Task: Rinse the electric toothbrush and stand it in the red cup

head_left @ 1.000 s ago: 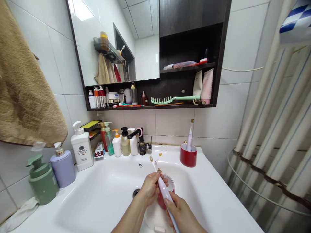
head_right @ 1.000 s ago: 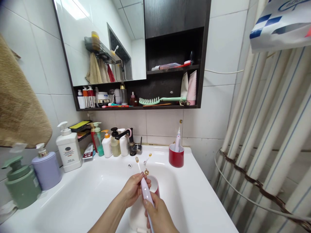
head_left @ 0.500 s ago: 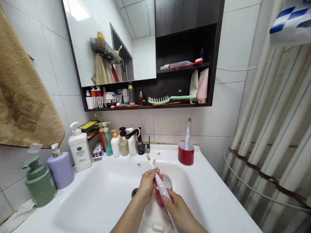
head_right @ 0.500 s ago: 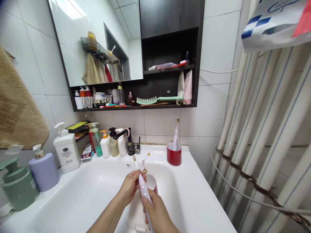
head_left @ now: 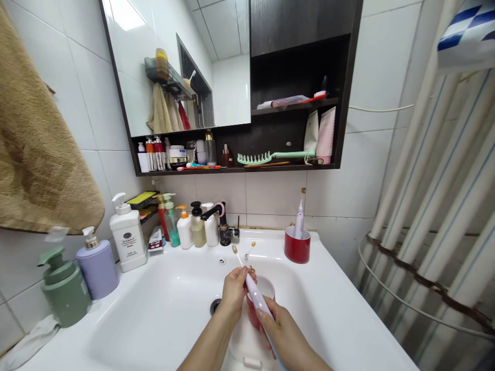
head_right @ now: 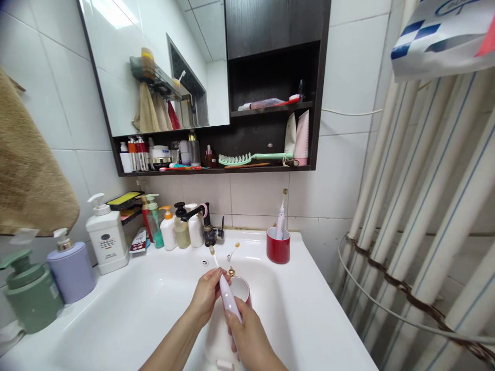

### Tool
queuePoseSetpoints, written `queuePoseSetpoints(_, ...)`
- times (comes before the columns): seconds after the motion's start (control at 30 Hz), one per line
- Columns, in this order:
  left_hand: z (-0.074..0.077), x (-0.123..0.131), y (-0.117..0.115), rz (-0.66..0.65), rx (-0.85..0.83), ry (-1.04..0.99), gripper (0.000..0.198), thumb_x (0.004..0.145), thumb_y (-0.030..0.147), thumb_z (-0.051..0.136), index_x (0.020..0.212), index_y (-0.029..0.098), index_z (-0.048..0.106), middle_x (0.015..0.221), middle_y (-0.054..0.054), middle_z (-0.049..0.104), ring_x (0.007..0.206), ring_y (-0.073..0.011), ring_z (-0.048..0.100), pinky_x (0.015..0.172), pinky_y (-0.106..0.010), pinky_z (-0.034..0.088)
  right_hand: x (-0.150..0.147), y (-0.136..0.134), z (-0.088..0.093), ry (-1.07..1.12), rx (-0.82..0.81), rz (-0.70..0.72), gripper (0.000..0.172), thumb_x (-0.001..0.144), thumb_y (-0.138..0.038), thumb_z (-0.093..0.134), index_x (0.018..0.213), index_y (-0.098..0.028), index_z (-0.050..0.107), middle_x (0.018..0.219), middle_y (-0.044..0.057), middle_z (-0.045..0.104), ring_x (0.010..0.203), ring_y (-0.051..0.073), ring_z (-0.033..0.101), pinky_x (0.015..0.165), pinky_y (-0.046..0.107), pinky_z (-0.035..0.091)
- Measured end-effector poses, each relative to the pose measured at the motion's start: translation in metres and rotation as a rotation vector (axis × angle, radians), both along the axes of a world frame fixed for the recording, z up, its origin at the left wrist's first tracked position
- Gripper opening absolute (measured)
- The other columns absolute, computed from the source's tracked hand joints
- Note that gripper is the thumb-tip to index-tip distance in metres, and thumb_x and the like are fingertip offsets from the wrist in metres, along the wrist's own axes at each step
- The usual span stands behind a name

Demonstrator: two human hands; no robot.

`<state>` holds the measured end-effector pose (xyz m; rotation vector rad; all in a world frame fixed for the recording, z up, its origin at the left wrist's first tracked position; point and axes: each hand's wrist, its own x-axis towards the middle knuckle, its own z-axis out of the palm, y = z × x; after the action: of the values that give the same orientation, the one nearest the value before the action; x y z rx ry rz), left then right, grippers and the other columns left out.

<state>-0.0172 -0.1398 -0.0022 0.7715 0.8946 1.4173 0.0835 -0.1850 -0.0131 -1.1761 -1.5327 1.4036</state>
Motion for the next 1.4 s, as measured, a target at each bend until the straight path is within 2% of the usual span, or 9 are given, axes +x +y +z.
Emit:
queuePoseSetpoints(0.13,0.002,-0.002,-0.001,-0.086,-0.057,-0.034,0.018,0.059,0.029,0.053,0.061,0.012,0.050,0.051,-0.001,0.054,0.050,-0.0091,0.049,0.056,-0.022,0.037,0.000,-0.003,0.000,0.166,-0.166,0.104,0.030,0.067,-0.048,0.036,0.068,-0.018,0.038,0.048,-0.007,0.039,0.030,0.003,0.033,0.028,0.017,0.027)
queuePoseSetpoints(0.23,0.006,0.001,-0.005,-0.079,-0.044,-0.036,0.020,0.059,0.031,0.053,0.061,0.012,0.050,0.052,-0.001,0.054,0.051,-0.0092,0.049,0.055,-0.022,0.037,0.001,-0.006,0.006,0.236,-0.159,0.117,0.031,0.066,-0.048,0.039,0.062,-0.017,0.037,0.049,-0.007,0.041,0.031,0.003,0.034,0.031,0.017,0.028)
queuePoseSetpoints(0.4,0.017,0.006,-0.011,-0.034,0.038,0.048,0.024,0.056,0.035,0.055,0.066,0.013,0.051,0.058,-0.002,0.055,0.051,-0.0097,0.049,0.053,-0.022,0.036,0.003,0.009,0.038,0.307,0.115,-0.132,0.025,0.069,-0.042,0.039,0.076,-0.018,0.039,0.055,-0.004,0.046,0.047,0.007,0.044,0.046,0.019,0.037)
queuePoseSetpoints(0.53,0.018,0.004,-0.007,0.043,0.160,0.257,0.013,0.056,0.023,0.055,0.065,0.014,0.052,0.061,-0.002,0.055,0.057,-0.0112,0.049,0.057,-0.023,0.036,0.003,0.044,0.058,0.166,0.336,-0.280,0.026,0.070,-0.040,0.036,0.085,-0.019,0.035,0.076,0.002,0.051,0.067,0.011,0.050,0.060,0.022,0.040)
queuePoseSetpoints(0.77,-0.010,-0.010,-0.008,-0.011,0.379,0.850,0.013,0.053,0.009,0.052,0.058,0.020,0.055,0.061,-0.001,0.053,0.063,-0.0162,0.045,0.067,-0.028,0.031,-0.008,0.074,0.020,-0.064,0.353,-0.298,0.019,0.067,-0.033,0.039,0.074,-0.016,0.042,0.062,0.001,0.052,0.056,0.013,0.050,0.055,0.025,0.038)
queuePoseSetpoints(0.9,-0.022,-0.012,-0.013,-0.134,0.462,0.940,0.019,0.047,0.003,0.054,0.048,0.022,0.052,0.055,0.000,0.048,0.068,-0.0195,0.045,0.073,-0.030,0.028,-0.007,0.072,0.000,-0.188,0.366,-0.298,0.019,0.066,-0.032,0.040,0.067,-0.015,0.048,0.064,0.004,0.056,0.062,0.016,0.051,0.060,0.026,0.037)
queuePoseSetpoints(1.03,-0.024,-0.007,-0.010,-0.143,0.499,1.009,0.019,0.050,0.004,0.050,0.045,0.022,0.049,0.058,-0.002,0.048,0.071,-0.0210,0.046,0.073,-0.031,0.028,-0.002,0.073,-0.008,-0.275,0.369,-0.317,0.023,0.065,-0.032,0.041,0.070,-0.014,0.053,0.072,0.007,0.059,0.069,0.018,0.052,0.064,0.027,0.036)
queuePoseSetpoints(1.23,-0.008,0.007,0.008,-0.194,0.541,1.451,0.011,0.056,0.012,0.045,0.056,0.019,0.053,0.071,-0.002,0.053,0.073,-0.0182,0.046,0.067,-0.028,0.033,0.012,0.090,-0.001,-0.325,0.350,-0.389,0.029,0.065,-0.036,0.038,0.070,-0.014,0.055,0.070,0.008,0.061,0.067,0.019,0.054,0.061,0.027,0.038)
queuePoseSetpoints(1.4,0.022,0.024,0.040,-0.139,0.586,1.717,0.015,0.061,0.018,0.044,0.072,0.018,0.054,0.081,-0.002,0.054,0.078,-0.0159,0.047,0.064,-0.025,0.035,0.028,0.106,0.012,-0.299,0.354,-0.564,0.046,0.067,-0.036,0.034,0.100,-0.006,0.045,0.104,0.016,0.049,0.097,0.024,0.043,0.080,0.031,0.033)
